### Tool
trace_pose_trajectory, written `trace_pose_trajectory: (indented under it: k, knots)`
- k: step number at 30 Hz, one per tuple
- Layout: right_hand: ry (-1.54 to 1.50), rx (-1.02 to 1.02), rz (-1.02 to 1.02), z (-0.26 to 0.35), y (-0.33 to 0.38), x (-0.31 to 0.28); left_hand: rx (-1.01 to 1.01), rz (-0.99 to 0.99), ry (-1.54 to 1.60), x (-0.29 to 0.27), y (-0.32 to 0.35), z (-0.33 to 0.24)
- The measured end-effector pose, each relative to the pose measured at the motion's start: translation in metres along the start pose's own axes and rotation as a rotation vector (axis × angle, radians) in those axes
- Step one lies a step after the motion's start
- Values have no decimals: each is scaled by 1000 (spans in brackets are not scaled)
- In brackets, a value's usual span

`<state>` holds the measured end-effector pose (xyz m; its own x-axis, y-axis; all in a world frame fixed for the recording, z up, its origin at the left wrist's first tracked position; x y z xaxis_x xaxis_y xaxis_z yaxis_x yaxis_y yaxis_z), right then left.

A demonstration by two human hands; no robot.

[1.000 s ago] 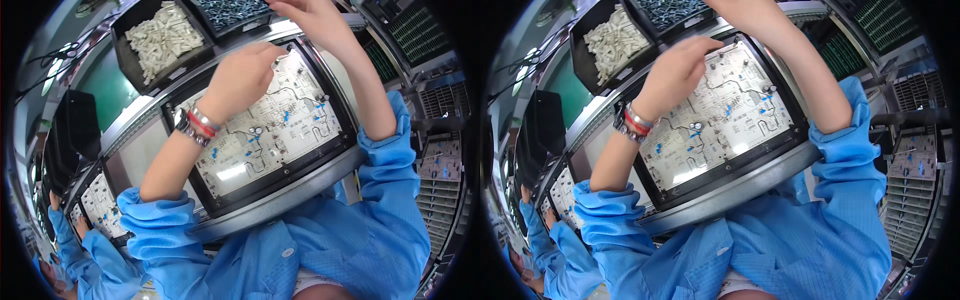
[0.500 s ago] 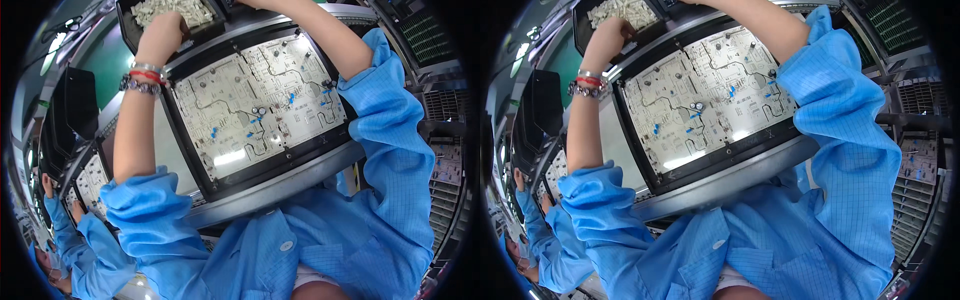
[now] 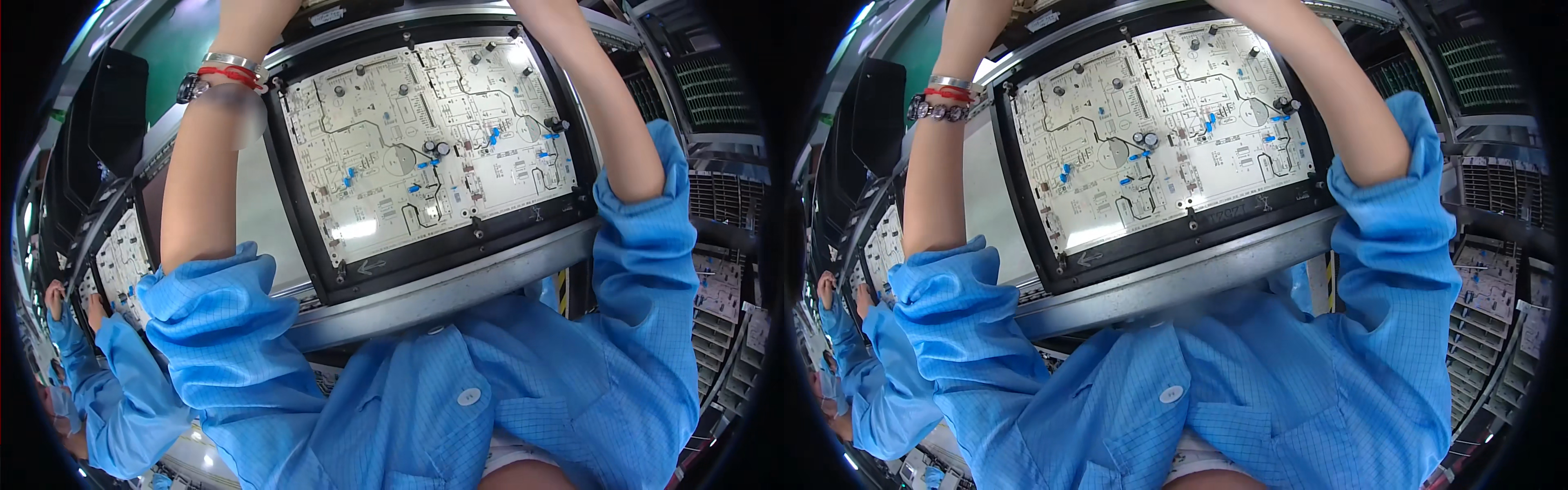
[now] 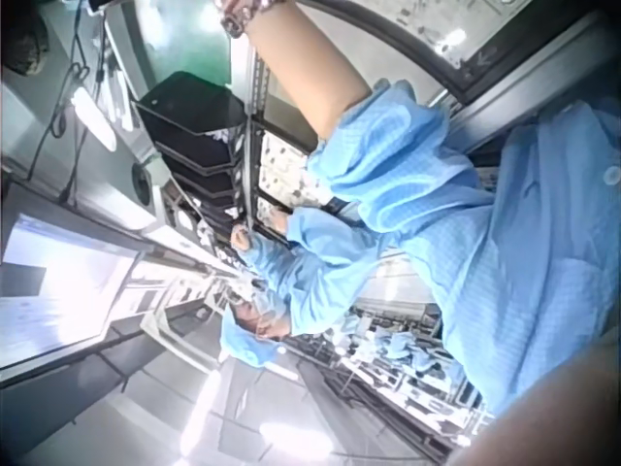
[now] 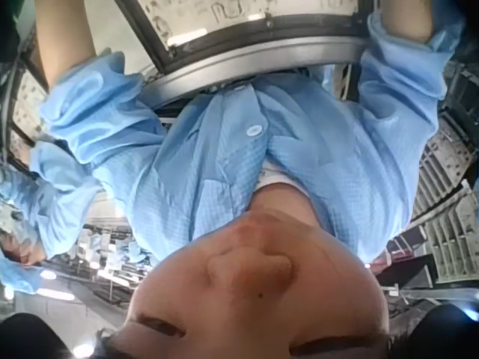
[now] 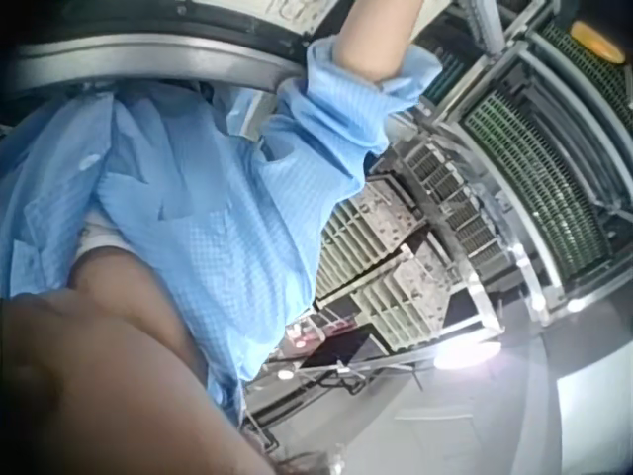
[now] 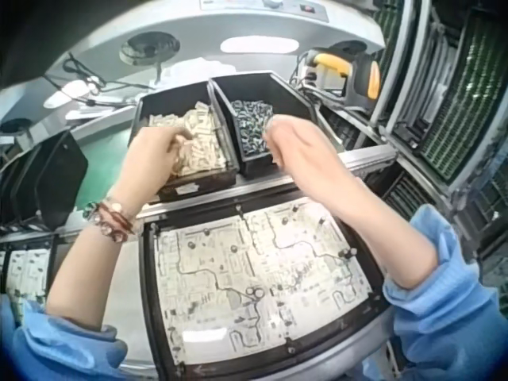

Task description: Manual assembly of components onto printed circuit boards on a production line.

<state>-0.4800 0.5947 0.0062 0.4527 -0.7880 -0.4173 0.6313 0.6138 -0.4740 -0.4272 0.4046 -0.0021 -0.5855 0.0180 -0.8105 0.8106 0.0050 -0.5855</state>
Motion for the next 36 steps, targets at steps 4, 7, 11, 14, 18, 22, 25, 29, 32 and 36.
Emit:
trace_pose_trajectory:
  k: [4, 7, 11, 14, 18, 22, 25, 29, 32, 36]
  knots:
    - [-377, -497, 172, 34, 38, 37, -259, 38, 487, -7, 8, 9]
    - [-48, -100, 433, 38, 67, 72, -396, 180, 943, -20, 39, 3]
    - [-73, -119, 535, 42, 93, 95, -609, 319, 1182, -30, 90, -1]
    - [-9, -125, 582, 39, 103, 109, -460, 432, 1230, -7, 133, 23]
    - [55, -85, 566, 35, 114, 124, -579, 520, 1361, -10, 173, 14]
    - [27, -161, 588, 43, 119, 134, -608, 505, 1572, -12, 172, 9]
    - [-44, -28, 637, 43, 120, 138, -456, 477, 1579, -17, 168, 5]
    - [-28, -4, 632, 43, 122, 140, -1021, 625, 1912, -21, 179, -23]
    - [-18, -46, 605, 45, 119, 136, -1045, 599, 1831, -20, 176, -18]
    - [23, -135, 623, 44, 123, 132, -1023, 606, 1730, -18, 173, -20]
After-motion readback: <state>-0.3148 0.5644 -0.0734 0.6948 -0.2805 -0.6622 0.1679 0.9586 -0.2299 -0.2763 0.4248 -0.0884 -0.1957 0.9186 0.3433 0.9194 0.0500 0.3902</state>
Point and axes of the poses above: each hand's wrist, its own y-axis away from the middle knuckle, its own x-axis out of the palm, z = x × y, the point moved 7 cm from there along -y, towards the middle knuckle, and after that the axes turned 13 degrees about -y, right-handed, at the moved point
